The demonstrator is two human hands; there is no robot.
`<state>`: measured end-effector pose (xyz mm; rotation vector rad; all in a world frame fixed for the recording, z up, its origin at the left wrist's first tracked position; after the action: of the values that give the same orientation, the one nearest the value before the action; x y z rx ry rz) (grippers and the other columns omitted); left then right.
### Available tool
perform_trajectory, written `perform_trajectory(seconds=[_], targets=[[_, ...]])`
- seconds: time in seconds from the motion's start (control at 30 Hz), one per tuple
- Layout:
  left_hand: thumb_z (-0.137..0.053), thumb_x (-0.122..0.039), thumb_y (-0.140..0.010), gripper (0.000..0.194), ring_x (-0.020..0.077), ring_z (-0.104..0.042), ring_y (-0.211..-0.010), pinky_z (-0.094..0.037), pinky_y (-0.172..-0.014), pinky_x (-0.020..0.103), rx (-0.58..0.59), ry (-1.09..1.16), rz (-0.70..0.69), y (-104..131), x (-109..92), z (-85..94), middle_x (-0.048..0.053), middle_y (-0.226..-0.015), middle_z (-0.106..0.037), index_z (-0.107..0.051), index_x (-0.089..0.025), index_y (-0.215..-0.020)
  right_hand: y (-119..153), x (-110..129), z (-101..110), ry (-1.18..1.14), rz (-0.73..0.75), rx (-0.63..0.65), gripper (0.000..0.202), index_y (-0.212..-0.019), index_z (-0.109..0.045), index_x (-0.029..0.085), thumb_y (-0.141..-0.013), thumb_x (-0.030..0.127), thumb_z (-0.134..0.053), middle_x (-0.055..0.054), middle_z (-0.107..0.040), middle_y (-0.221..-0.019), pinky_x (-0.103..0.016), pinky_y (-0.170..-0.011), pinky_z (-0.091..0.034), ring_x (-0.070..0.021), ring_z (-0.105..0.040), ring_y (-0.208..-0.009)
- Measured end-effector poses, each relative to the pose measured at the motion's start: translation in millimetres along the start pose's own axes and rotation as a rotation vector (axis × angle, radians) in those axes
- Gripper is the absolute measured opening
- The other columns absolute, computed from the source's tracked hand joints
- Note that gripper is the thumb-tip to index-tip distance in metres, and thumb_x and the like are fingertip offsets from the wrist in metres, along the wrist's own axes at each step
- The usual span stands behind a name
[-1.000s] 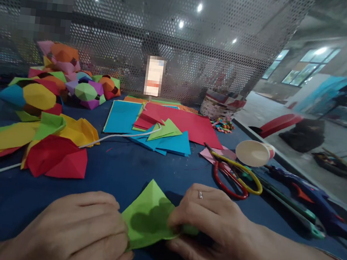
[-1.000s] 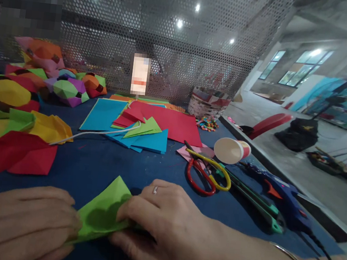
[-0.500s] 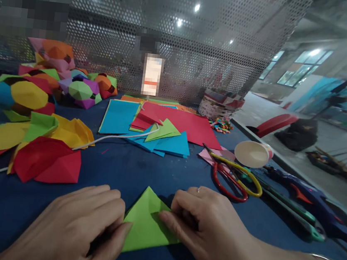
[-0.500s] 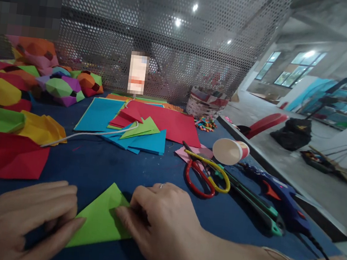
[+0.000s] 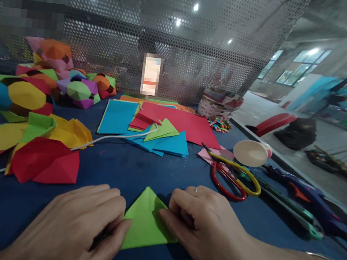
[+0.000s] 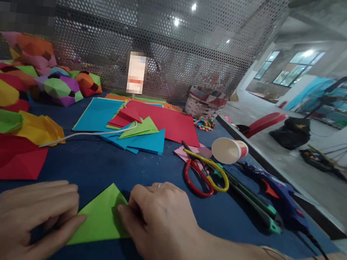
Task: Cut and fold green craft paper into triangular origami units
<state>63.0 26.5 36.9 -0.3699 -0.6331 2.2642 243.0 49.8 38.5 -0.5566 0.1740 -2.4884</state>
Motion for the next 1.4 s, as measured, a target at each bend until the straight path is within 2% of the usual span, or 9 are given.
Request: perform_trajectory(seconds=[0.23, 0.37, 0.43, 0.5, 0.8, 0.97, 1.07, 1.2, 1.4], targets=[[-0.046, -0.013, -0.094, 0.029, 0.0126, -0.046, -0.050, -0.031, -0.048, 0.029, 0.024, -0.007, 0.010, 1, 1, -1.9, -0.006, -0.058, -0.043, -0.034, -0.025, -0.070, -1, -3, -2, -0.009, -0.099, 0.063, 0.026, -0.070, -0.055, 0.020, -0.091, 0.027, -0.069, 0.004, -0.054, -0.059, -0.026, -0.057, -0.022, -0.0112, -0.044, -0.056], [-0.050, -0.017, -0.094, 0.013, 0.0190, -0.070, -0.084, -0.055, -0.074, 0.030, -0.038, -0.007, 0.009, 1, 2, 3.6, 0.003, -0.094, -0.072, -0.060, -0.022, -0.100, -2, -3, -4, -0.013, -0.115, 0.092, 0.024, -0.070, -0.054, 0.020, -0.089, 0.024, -0.069, 0.004, -0.053, -0.060, -0.026, -0.058, -0.021, -0.0110, -0.044, -0.056], [-0.048, -0.012, -0.091, 0.044, 0.0207, -0.069, -0.115, -0.055, -0.099, 0.031, -0.032, 0.003, -0.102, 0, -2, 2.2, 0.005, -0.129, -0.072, -0.059, -0.022, -0.132, -3, -3, -4, -0.015, -0.115, 0.098, 0.024, -0.070, -0.054, 0.020, -0.089, 0.024, -0.069, 0.005, -0.051, -0.060, -0.027, -0.057, -0.021, -0.0106, -0.042, -0.055], [-0.043, -0.005, -0.084, 0.065, 0.0175, -0.064, -0.128, -0.049, -0.113, 0.030, 0.016, 0.050, -0.223, 1, -7, -2.6, 0.001, -0.143, -0.067, -0.053, -0.023, -0.145, -2, -3, -4, -0.015, -0.109, 0.088, 0.023, -0.071, -0.055, 0.020, -0.090, 0.025, -0.068, 0.005, -0.050, -0.059, -0.027, -0.057, -0.021, -0.0106, -0.041, -0.055], [-0.040, 0.002, -0.081, 0.053, 0.0106, -0.065, -0.127, -0.024, -0.127, 0.028, -0.058, -0.018, -0.315, 3, -11, -1.3, 0.003, -0.124, -0.077, -0.064, -0.015, -0.126, -2, -2, -2, -0.012, -0.074, 0.056, 0.022, -0.073, -0.055, 0.020, -0.092, 0.026, -0.064, 0.004, -0.052, -0.060, -0.027, -0.057, -0.022, -0.0113, -0.041, -0.056], [-0.042, 0.002, -0.084, 0.051, 0.0129, -0.062, -0.131, -0.017, -0.130, 0.029, -0.009, -0.043, -0.315, 5, -10, -3.4, 0.003, -0.129, -0.074, -0.064, -0.014, -0.127, -2, -2, -3, 0.004, -0.060, 0.059, 0.022, -0.073, -0.056, 0.020, -0.092, 0.025, -0.064, 0.004, -0.053, -0.060, -0.027, -0.058, -0.021, -0.0113, -0.041, -0.056], [-0.043, 0.002, -0.088, 0.045, 0.0169, -0.064, -0.127, -0.020, -0.130, 0.035, -0.028, -0.034, -0.378, 8, -16, 0.8, 0.002, -0.124, -0.077, -0.067, -0.015, -0.122, -2, -2, -3, 0.020, -0.066, 0.069, 0.020, -0.074, -0.057, 0.020, -0.091, 0.024, -0.065, 0.005, -0.051, -0.060, -0.028, -0.058, -0.019, -0.0111, -0.040, -0.056], [-0.041, -0.004, -0.097, 0.038, 0.0125, -0.071, -0.111, -0.021, -0.129, 0.028, -0.030, -0.020, -0.419, 14, -28, 2.5, -0.003, -0.115, -0.080, -0.069, -0.020, -0.117, -3, -2, -2, 0.020, -0.066, 0.065, 0.021, -0.074, -0.058, 0.020, -0.093, 0.027, -0.065, 0.005, -0.051, -0.059, -0.028, -0.058, -0.019, -0.0112, -0.042, -0.057], [-0.047, -0.010, -0.099, 0.030, 0.0112, -0.076, -0.095, -0.051, -0.105, 0.020, -0.110, 0.068, -0.263, 12, -30, 1.9, -0.004, -0.101, -0.082, -0.071, -0.025, -0.107, -2, 0, -1, 0.028, -0.076, 0.088, 0.020, -0.077, -0.059, 0.020, -0.094, 0.030, -0.063, 0.004, -0.052, -0.060, -0.028, -0.057, -0.019, -0.0123, -0.040, -0.057]])
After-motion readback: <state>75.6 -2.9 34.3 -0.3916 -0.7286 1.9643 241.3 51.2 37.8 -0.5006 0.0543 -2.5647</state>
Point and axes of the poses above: each hand's wrist, its own y-axis away from the middle knuckle, its own z-axis out of the back of the hand, x = y × z, the point moved 6 cm from there along -y, towards the middle knuckle
